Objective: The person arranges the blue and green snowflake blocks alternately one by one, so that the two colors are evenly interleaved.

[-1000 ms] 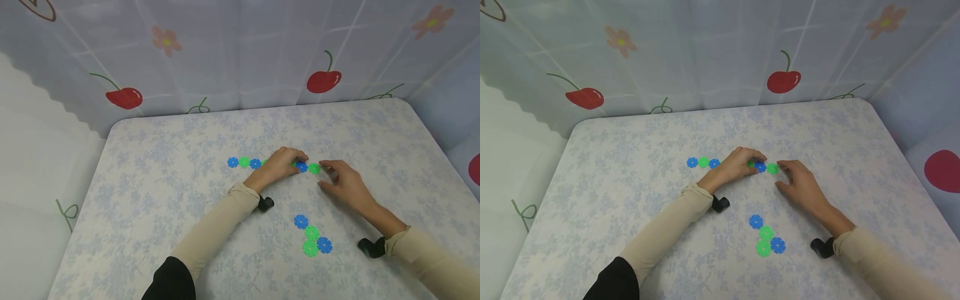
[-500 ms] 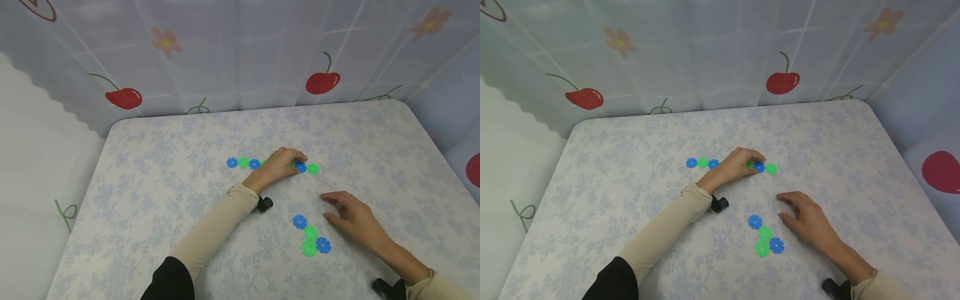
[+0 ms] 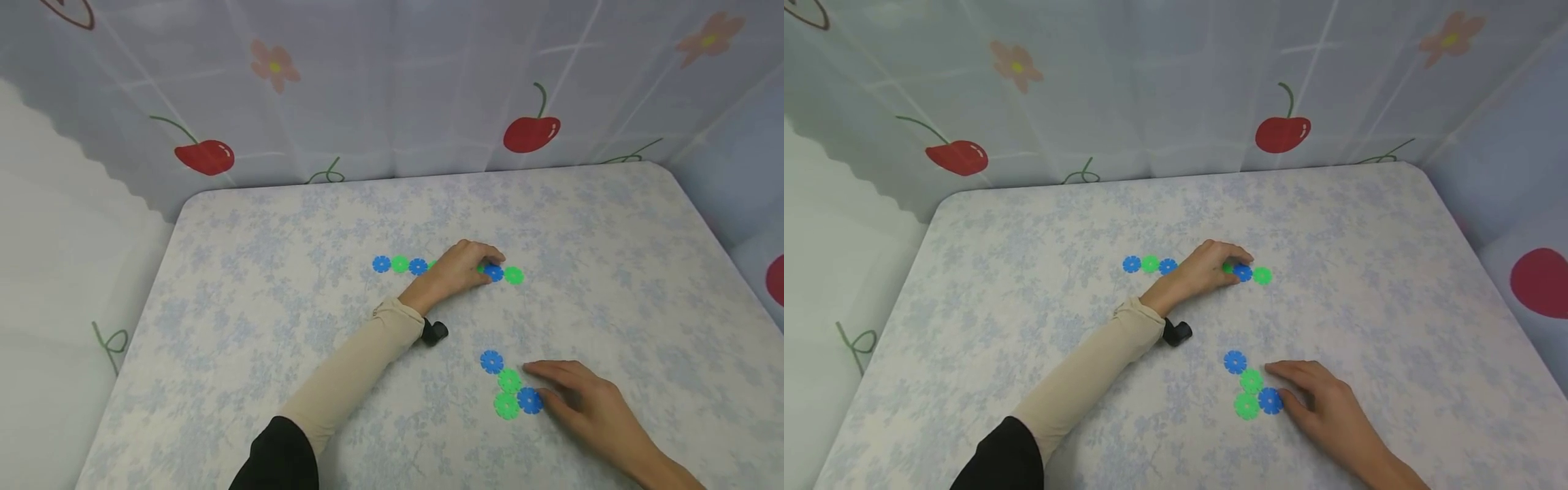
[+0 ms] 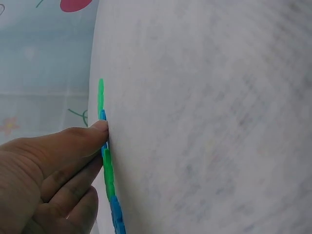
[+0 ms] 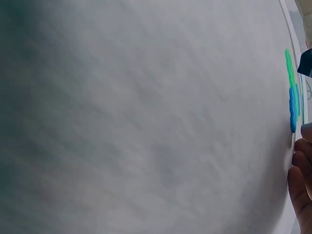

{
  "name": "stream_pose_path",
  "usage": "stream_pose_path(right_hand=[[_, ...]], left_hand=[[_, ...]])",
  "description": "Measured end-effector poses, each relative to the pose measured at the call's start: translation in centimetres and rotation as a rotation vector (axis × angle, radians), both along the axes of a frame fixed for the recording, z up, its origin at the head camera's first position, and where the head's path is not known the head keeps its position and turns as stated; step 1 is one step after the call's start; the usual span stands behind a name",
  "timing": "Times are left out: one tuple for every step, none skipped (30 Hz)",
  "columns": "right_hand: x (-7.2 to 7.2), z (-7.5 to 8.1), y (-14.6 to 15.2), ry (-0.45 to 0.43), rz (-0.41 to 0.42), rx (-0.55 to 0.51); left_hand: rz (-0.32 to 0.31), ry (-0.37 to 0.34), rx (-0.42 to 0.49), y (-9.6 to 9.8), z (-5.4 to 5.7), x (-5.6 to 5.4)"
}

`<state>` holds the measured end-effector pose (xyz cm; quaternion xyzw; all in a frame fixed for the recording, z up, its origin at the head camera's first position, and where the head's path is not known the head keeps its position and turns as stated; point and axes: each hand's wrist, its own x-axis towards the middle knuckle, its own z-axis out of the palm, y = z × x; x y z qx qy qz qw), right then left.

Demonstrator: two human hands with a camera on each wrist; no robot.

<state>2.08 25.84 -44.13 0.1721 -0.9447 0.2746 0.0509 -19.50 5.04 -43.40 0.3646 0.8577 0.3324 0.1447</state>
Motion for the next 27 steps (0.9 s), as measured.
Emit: stream_pose_path(right_hand=[[0.4, 0.0, 0.0, -0.004, -0.001, -0.006], [0.7, -0.1, 0.0, -0.010, -0.002, -0.011], [1.0, -0.1, 0.0, -0.007, 0.002, -0.010], [1.3, -0.2, 0.0, -0.006, 0.005, -0.013], [1.6, -0.2, -0.1, -0.004, 0.011, -0.013], [1.8, -0.3, -0.1, 0.001, 0.022, -0.018], [2.0, -0.4, -0.2, 0.011, 0.033, -0.018], [2.1, -0.4, -0.2, 0.024, 0.045, -0.017], [2.2, -0.5, -0.3, 0.039, 0.056, -0.017], [2.2, -0.6, -0.3, 0.052, 0.066, -0.019], [2.2, -0.7, -0.3, 0.060, 0.075, -0.020], [2.2, -0.7, -0.3, 0.066, 0.081, -0.019], [2.3, -0.7, -0.3, 0.069, 0.083, -0.013], [2.3, -0.7, -0.3, 0.073, 0.088, -0.011], [2.3, -0.7, -0.3, 0.069, 0.089, -0.010], [2.3, -0.7, -0.3, 0.066, 0.090, -0.007], [2.3, -0.7, -0.2, 0.062, 0.093, -0.005], [2.3, -0.6, -0.2, 0.059, 0.099, -0.010], [2.3, -0.6, -0.2, 0.057, 0.108, -0.015], [2.3, -0.6, -0.1, 0.053, 0.117, -0.025], [2.3, -0.5, -0.1, 0.047, 0.122, -0.030], [2.3, -0.4, -0.1, 0.044, 0.132, -0.037], [2.3, -0.4, 0.0, 0.038, 0.144, -0.042], [2.3, -0.3, 0.0, 0.036, 0.153, -0.042], [2.4, -0.3, 0.0, 0.034, 0.161, -0.036], [2.4, -0.2, 0.0, 0.035, 0.167, -0.026], [2.4, -0.2, 0.0, 0.034, 0.173, -0.015]], left_hand=[[-0.001, 0.001, -0.001, 0.0, 0.0, 0.0], [-0.001, 0.002, -0.002, 0.0, 0.1, 0.0], [0.000, 0.002, -0.001, 0.0, 0.1, 0.0], [0.000, 0.002, -0.001, 0.0, 0.1, 0.1], [0.000, 0.001, -0.002, 0.0, 0.1, 0.1], [0.001, 0.001, -0.003, 0.0, 0.1, 0.1], [0.001, 0.003, -0.005, 0.0, 0.1, 0.1], [0.001, 0.006, -0.006, 0.1, 0.1, 0.1], [0.002, 0.006, -0.009, 0.1, 0.1, 0.1], [0.003, 0.009, -0.012, 0.1, 0.1, 0.1], [0.003, 0.010, -0.014, 0.1, 0.1, 0.1], [0.003, 0.013, -0.015, 0.1, 0.1, 0.2], [0.003, 0.013, -0.017, 0.2, 0.1, 0.2], [0.001, 0.012, -0.018, 0.2, 0.1, 0.2], [0.001, 0.010, -0.020, 0.2, 0.0, 0.2], [0.000, 0.009, -0.020, 0.2, 0.0, 0.2], [0.000, 0.009, -0.021, 0.3, 0.0, 0.2], [0.000, 0.008, -0.024, 0.3, 0.0, 0.2], [-0.001, 0.009, -0.027, 0.3, 0.0, 0.2], [-0.003, 0.014, -0.031, 0.4, 0.0, 0.2], [-0.003, 0.019, -0.036, 0.4, 0.1, 0.2], [-0.002, 0.026, -0.043, 0.4, 0.1, 0.2], [-0.001, 0.030, -0.051, 0.4, 0.2, 0.2], [0.000, 0.033, -0.058, 0.4, 0.3, 0.3], [0.000, 0.037, -0.064, 0.4, 0.4, 0.2], [0.002, 0.038, -0.068, 0.4, 0.4, 0.2], [0.004, 0.036, -0.069, 0.5, 0.5, 0.2]])
